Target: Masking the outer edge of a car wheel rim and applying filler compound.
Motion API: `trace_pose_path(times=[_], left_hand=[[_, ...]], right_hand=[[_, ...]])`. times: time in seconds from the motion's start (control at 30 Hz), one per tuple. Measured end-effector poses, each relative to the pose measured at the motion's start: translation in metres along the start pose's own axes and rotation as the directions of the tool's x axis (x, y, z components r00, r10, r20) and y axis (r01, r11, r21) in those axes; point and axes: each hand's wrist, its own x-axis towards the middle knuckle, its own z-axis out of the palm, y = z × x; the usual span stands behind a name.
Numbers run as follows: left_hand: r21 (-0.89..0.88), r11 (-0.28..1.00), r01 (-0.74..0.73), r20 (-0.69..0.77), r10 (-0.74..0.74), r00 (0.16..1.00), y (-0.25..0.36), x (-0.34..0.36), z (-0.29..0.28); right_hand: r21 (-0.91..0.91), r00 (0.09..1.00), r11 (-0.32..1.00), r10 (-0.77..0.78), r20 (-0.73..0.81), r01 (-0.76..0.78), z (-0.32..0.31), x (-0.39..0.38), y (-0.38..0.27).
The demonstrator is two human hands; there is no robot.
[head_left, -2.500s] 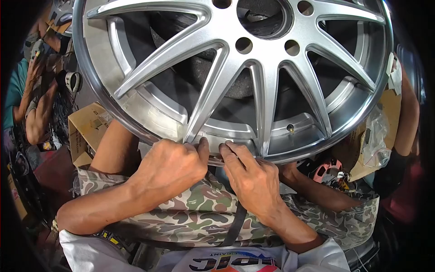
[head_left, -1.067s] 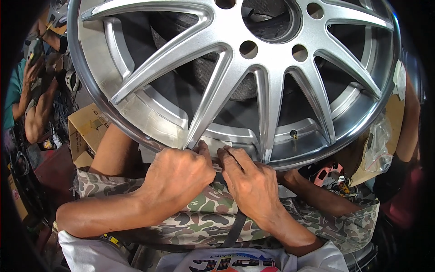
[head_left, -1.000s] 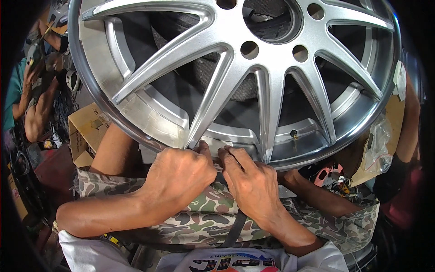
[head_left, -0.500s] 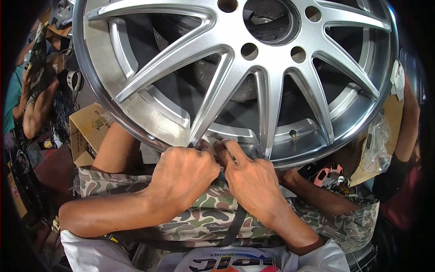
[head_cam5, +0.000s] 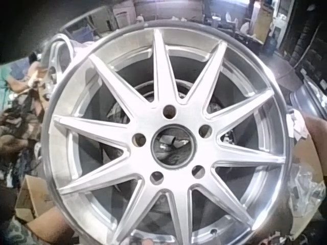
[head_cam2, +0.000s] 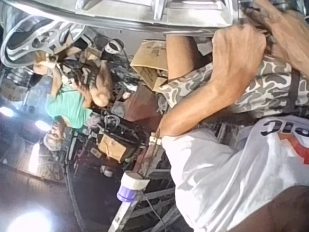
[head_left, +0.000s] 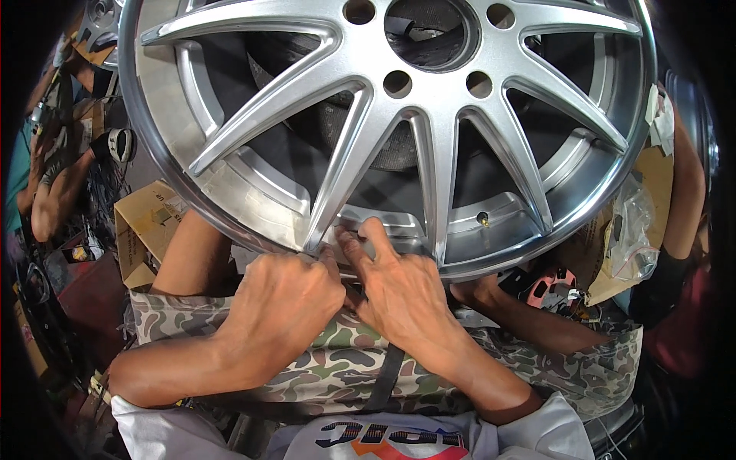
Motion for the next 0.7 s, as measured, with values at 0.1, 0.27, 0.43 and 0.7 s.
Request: trace_pose_path(times=[0.1,0.27,0.43,0.7], left_hand=[[-0.040,0.999,0.016,0.063,-0.014,0.998,0.001,-0.004,-0.005],[-0.080,0.997,-0.007,-0.017,0.006,1.000,0.002,-0.013,-0.009],[-0.077,0.995,-0.064,-0.086,0.057,0.995,0.012,-0.001,0.012],[0.226,0.972,-0.060,-0.045,0.072,0.996,0.022,0.007,0.064]], right_hand=[[-0.146,0.994,0.987,0.084,0.070,-0.073,0.001,-0.007,-0.002],[-0.167,0.997,0.983,0.083,0.002,-0.082,-0.001,-0.027,0.000],[-0.072,0.991,0.992,-0.106,-0.078,0.100,-0.016,-0.064,0.007],[-0.177,0.977,0.984,0.066,0.202,-0.030,0.043,-0.105,0.087]])
